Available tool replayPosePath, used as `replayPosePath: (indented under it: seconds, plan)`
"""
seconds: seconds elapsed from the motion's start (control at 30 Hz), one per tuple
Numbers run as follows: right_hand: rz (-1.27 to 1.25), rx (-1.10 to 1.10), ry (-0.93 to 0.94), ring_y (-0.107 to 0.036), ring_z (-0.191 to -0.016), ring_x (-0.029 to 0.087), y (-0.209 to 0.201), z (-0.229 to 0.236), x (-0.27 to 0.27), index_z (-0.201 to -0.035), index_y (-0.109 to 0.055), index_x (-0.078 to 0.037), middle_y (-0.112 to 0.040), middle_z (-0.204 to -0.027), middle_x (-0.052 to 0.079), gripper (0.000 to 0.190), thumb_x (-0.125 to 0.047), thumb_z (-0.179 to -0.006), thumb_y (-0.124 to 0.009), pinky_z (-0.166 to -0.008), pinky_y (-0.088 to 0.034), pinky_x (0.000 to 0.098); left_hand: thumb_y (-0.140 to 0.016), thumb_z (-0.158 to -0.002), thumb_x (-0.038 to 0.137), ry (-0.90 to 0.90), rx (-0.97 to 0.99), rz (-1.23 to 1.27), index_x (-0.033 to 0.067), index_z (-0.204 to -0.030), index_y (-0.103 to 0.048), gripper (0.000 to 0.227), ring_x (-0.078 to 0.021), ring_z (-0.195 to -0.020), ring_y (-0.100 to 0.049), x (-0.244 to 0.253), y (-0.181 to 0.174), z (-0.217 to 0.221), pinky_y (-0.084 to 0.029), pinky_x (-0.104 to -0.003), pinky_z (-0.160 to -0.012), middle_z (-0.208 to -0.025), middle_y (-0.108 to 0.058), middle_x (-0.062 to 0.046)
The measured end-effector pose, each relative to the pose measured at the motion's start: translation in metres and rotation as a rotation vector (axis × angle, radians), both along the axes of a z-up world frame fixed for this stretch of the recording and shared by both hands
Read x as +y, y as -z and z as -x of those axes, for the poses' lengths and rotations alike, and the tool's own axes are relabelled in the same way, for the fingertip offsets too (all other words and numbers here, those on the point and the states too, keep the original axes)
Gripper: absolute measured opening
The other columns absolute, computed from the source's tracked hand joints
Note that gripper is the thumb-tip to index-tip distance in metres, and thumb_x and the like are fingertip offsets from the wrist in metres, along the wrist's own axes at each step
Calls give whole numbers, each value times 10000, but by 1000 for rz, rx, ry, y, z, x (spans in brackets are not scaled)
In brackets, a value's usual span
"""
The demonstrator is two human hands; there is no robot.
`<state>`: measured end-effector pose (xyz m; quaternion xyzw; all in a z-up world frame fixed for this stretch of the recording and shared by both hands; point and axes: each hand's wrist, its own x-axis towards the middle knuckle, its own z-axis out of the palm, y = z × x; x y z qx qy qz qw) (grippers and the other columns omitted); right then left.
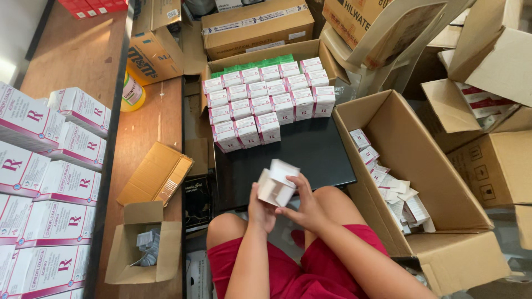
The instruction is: The person sits on the floor and repeatedly picks up small white boxes and clear plastic bottles. They place each bottle into a box, fold the flaps to close it, and set the completed package aside. The person continues this process with multiple units throughout the clip.
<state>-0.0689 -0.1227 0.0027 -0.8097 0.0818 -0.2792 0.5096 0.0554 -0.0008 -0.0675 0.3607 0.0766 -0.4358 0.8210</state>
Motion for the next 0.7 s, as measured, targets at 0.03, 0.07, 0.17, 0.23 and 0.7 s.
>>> replayPosePath:
  seconds: [0.03,0.07,0.17,0.23,0.7]
  plan:
    - [-33,30,29,-545,-1278,348,2,-5,0,-1457,-400,-152,-459,-1428,183,884,-278,-749,-914,-974,-510,431,-411,-1011,609,73,-49,-38,121,-1359,-601,629,-196,-1062,-646,-4,2,1,-452,-320,-734,-1210,-706,-33]
    - [-67,60,57,-604,-1214,329,4,-9,0,-1432,-418,-161,-528,-1347,162,857,-277,-747,-919,-951,-536,424,-435,-1012,598,44,-38,-104,118,-1369,-599,621,-196,-1035,-619,-9,3,2,-447,-326,-750,-1214,-686,-38]
    - [-128,56,131,-669,-1045,301,12,-22,-4,-1302,-474,-141,-556,-1257,144,674,-277,-783,-883,-792,-598,395,-526,-1009,501,-176,-315,-412,82,-1395,-557,571,-217,-1032,-590,-17,-7,2,-459,-347,-850,-1248,-632,-83]
    - [3,91,183,-672,-1042,305,14,-23,-10,-1213,-579,-131,-557,-1245,154,530,-257,-802,-888,-808,-590,397,-612,-1000,350,-498,-915,-735,23,-1407,-478,539,-258,-1135,-643,-15,-22,8,-504,-367,-986,-1299,-607,-152]
    - [399,242,147,-561,-1178,402,-32,-20,-8,-1040,-672,-78,-579,-1219,174,363,-262,-757,-805,-875,-543,469,-646,-959,47,-389,-983,-648,43,-1237,-533,300,-252,-846,-733,-17,-66,20,-584,-347,-757,-969,-720,-112]
